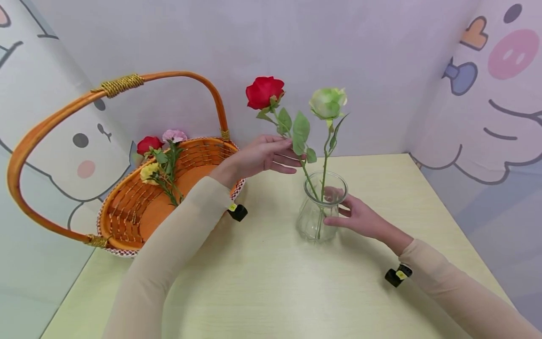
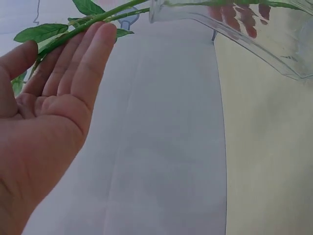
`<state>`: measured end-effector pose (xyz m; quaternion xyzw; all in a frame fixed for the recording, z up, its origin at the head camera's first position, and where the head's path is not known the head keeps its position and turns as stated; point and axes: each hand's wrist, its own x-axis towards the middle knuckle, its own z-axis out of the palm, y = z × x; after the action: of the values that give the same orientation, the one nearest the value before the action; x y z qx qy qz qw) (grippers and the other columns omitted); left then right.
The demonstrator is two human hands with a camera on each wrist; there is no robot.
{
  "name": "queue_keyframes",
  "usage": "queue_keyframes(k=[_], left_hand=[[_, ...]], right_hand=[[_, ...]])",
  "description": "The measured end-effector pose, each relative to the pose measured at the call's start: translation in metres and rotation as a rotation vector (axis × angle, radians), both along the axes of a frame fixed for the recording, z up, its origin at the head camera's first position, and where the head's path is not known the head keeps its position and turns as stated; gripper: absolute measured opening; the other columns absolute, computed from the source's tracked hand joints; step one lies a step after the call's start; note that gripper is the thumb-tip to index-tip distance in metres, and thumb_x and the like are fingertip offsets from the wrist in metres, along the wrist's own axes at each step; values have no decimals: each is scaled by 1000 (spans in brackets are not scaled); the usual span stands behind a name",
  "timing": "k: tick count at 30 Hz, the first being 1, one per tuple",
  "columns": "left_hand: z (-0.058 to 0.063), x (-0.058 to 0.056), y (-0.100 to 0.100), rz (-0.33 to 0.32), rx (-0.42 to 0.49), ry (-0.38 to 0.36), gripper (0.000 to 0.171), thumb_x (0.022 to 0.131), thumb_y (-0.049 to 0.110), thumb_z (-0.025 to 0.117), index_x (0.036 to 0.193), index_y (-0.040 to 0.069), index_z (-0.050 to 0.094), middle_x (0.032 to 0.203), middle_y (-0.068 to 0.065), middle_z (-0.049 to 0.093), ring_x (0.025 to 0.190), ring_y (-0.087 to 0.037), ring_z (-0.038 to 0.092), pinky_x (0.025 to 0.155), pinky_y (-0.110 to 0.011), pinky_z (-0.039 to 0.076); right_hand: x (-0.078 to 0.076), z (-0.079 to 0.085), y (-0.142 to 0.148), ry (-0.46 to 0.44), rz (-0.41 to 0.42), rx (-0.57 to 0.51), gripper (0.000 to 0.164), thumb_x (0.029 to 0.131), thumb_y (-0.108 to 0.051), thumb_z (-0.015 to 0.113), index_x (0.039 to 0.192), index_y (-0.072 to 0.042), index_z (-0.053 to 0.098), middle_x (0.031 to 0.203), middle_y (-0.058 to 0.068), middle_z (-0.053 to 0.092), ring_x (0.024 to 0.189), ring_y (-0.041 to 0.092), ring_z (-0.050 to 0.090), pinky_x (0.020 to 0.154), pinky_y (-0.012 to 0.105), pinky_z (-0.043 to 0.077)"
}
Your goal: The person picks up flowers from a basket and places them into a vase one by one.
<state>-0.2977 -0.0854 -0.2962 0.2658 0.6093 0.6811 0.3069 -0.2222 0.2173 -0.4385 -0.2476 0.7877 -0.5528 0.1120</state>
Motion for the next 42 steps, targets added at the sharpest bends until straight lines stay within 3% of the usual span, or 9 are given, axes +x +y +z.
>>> queue_keyframes(k=[10,19,24,28,35,42], left_hand=[[-1,-2,19,15,-71,-20,39,109,23,51,131,-7,61,122,-23,68,115,-40,65,96,-55,53],[-3,-2,34,50,-202,-30,37,106,29,56,123,-2,67,119,-19,71,114,-36,67,90,-51,58],[-2,-3,39,48,-213,-97,37,105,29,58,123,-2,68,117,-19,71,109,-32,70,93,-52,56],[0,-5,40,48,-223,-131,37,106,28,57,126,-2,67,118,-19,71,115,-34,67,95,-53,54],[1,-5,43,78,-268,-85,37,104,29,60,128,2,67,120,-14,72,118,-29,66,94,-45,57],[1,-6,47,51,-304,-109,42,105,32,57,128,-3,65,119,-16,71,118,-34,65,91,-45,58]], right_hand=[[0,1,-1,-2,0,-2,81,88,-18,82,156,-11,37,152,12,44,142,29,40,116,49,35],[0,1,0,3,3,2,80,89,-18,81,156,-13,37,153,9,43,144,30,38,115,50,36],[1,2,0,-1,4,-3,80,89,-18,81,156,-14,38,154,8,43,145,29,37,115,50,37],[0,1,1,-1,3,-4,80,89,-18,81,156,-13,37,153,8,43,144,29,37,116,51,35],[0,1,1,10,1,0,80,89,-18,81,156,-12,37,151,9,46,142,28,40,117,53,32],[-1,-1,0,10,-1,2,81,90,-17,81,157,-9,35,152,9,44,142,30,39,116,50,35]])
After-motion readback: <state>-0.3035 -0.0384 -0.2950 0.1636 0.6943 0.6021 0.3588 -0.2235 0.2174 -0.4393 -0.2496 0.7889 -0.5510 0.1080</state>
